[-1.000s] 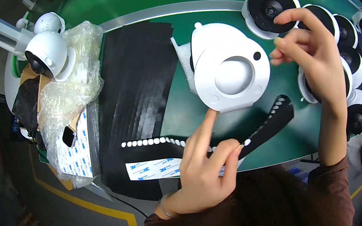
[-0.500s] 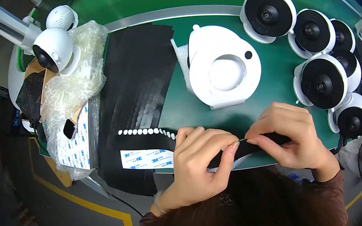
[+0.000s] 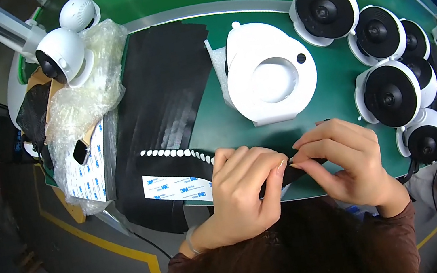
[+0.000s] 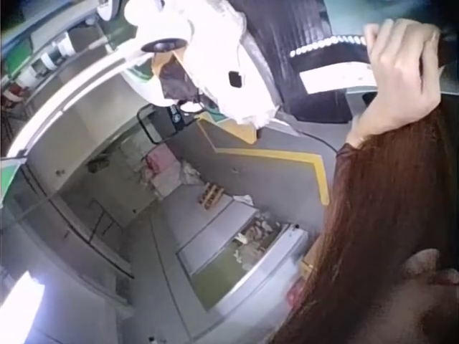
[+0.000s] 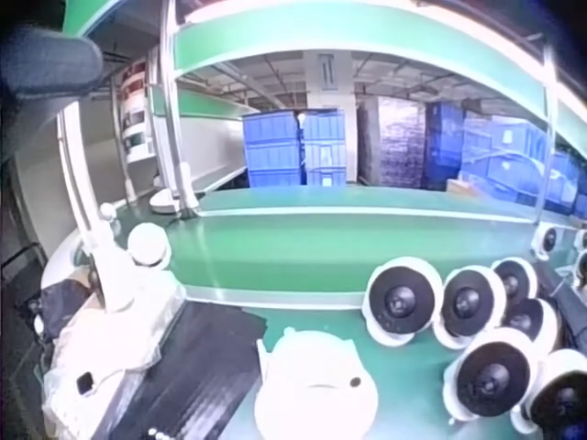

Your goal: Applying adhesive pads to the base of security cameras on an assembly line.

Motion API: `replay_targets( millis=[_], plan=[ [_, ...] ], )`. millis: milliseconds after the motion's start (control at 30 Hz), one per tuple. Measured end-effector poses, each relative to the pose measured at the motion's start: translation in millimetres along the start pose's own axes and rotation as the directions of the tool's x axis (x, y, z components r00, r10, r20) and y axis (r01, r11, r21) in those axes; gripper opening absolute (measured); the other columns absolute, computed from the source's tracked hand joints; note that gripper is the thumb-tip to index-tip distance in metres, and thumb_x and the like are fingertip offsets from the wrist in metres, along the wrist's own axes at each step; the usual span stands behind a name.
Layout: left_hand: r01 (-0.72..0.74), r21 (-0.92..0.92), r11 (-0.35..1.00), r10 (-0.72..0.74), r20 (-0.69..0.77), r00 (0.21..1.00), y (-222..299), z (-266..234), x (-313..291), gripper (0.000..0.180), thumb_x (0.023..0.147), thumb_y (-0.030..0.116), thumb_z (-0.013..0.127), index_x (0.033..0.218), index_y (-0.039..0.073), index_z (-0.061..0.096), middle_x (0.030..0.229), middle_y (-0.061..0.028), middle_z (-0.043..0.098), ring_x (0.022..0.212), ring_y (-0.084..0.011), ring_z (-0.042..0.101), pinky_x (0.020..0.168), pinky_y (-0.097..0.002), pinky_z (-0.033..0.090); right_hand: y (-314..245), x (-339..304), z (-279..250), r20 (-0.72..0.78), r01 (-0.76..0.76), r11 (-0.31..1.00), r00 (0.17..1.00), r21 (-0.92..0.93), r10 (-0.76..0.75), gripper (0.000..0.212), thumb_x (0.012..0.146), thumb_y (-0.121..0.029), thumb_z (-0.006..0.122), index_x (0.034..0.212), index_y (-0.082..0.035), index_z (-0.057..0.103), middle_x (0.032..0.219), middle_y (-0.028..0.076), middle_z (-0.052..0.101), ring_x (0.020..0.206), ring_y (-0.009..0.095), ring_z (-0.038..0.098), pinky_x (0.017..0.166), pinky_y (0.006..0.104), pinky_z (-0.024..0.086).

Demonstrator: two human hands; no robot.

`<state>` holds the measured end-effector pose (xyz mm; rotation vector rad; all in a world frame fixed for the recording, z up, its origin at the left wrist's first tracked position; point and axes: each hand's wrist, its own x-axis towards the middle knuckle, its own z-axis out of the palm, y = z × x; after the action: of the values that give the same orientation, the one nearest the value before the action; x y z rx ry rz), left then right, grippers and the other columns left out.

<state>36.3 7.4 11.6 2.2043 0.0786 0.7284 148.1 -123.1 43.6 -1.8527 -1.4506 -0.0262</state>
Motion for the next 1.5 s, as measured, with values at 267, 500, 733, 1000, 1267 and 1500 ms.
replay_targets(
  millis=[267, 500, 733, 1000, 1267, 1500],
  plan=[
    [0.288, -0.067, 0.955, -0.295, -0.116, 0.949, -7.0, 9.2, -7.5, 0.004, 0.073, 0.003, 0.060, 0.076, 0.003, 0.062, 0.112, -0.0186, 0.052, 0.056, -0.0152, 0.044, 0.060, -0.0292, 0.038, 11.2, -0.7, -7.4, -0.330, -0.315, 0.942, 0.883, 0.113, 0.334, 0.009, 0.069, 0.006, 0.061, 0.077, 0.004, 0.061, 0.103, 0.020, 0.060, 0.089, 0.022, 0.061, 0.078, 0.0284, 0.046],
    [0.153, 0.041, 0.987, -0.148, -0.102, 0.984, -6.5, 14.2, -8.5, 0.006, 0.072, 0.006, 0.061, 0.076, 0.004, 0.064, 0.117, -0.0252, 0.051, 0.062, -0.0199, 0.046, 0.066, -0.0281, 0.038, 14.7, 14.6, 10.7, -0.195, -0.485, 0.701, 0.733, 0.522, 0.652, 0.006, 0.077, 0.001, 0.062, 0.079, 0.006, 0.059, 0.086, 0.009, 0.063, 0.068, 0.009, 0.061, 0.063, 0.0193, 0.048],
    [0.127, 0.039, 0.991, -0.124, -0.076, 0.989, -7.3, 12.9, -8.5, 0.006, 0.073, 0.008, 0.060, 0.076, 0.004, 0.064, 0.115, -0.0268, 0.052, 0.064, -0.0219, 0.048, 0.067, -0.0286, 0.038, 16.5, 15.8, 13.7, -0.272, -0.436, 0.808, 0.784, 0.397, 0.557, 0.006, 0.075, 0.002, 0.064, 0.077, 0.005, 0.060, 0.079, 0.006, 0.061, 0.067, 0.009, 0.061, 0.062, 0.0195, 0.049],
    [0.093, 0.043, 0.995, -0.088, -0.097, 0.991, -11.4, 12.9, -8.6, 0.006, 0.074, 0.007, 0.061, 0.077, 0.003, 0.063, 0.112, -0.0271, 0.054, 0.062, -0.0231, 0.047, 0.066, -0.0285, 0.038, 16.9, 15.5, 18.8, -0.325, -0.404, 0.872, 0.815, 0.275, 0.480, 0.006, 0.073, 0.002, 0.065, 0.077, 0.004, 0.060, 0.079, 0.007, 0.061, 0.065, 0.010, 0.060, 0.061, 0.0207, 0.048],
    [0.097, 0.011, 0.995, -0.096, -0.112, 0.989, -13.5, 10.2, -8.4, 0.006, 0.073, 0.006, 0.061, 0.077, 0.002, 0.062, 0.107, -0.0260, 0.056, 0.061, -0.0232, 0.047, 0.063, -0.0290, 0.038, 14.6, 16.0, 12.8, -0.248, -0.449, 0.780, 0.773, 0.436, 0.583, 0.007, 0.073, 0.002, 0.065, 0.079, 0.003, 0.061, 0.079, 0.007, 0.061, 0.067, 0.009, 0.058, 0.062, 0.0200, 0.048],
    [0.091, 0.005, 0.996, -0.091, -0.091, 0.992, -12.7, 9.5, -7.2, 0.005, 0.073, 0.005, 0.061, 0.075, 0.001, 0.062, 0.108, -0.0263, 0.056, 0.058, -0.0199, 0.050, 0.063, -0.0281, 0.037, 14.5, 14.3, 16.0, -0.303, -0.426, 0.857, 0.808, 0.291, 0.505, 0.006, 0.073, 0.002, 0.065, 0.078, 0.003, 0.061, 0.079, 0.006, 0.061, 0.069, 0.009, 0.058, 0.062, 0.0208, 0.049]
  ],
)
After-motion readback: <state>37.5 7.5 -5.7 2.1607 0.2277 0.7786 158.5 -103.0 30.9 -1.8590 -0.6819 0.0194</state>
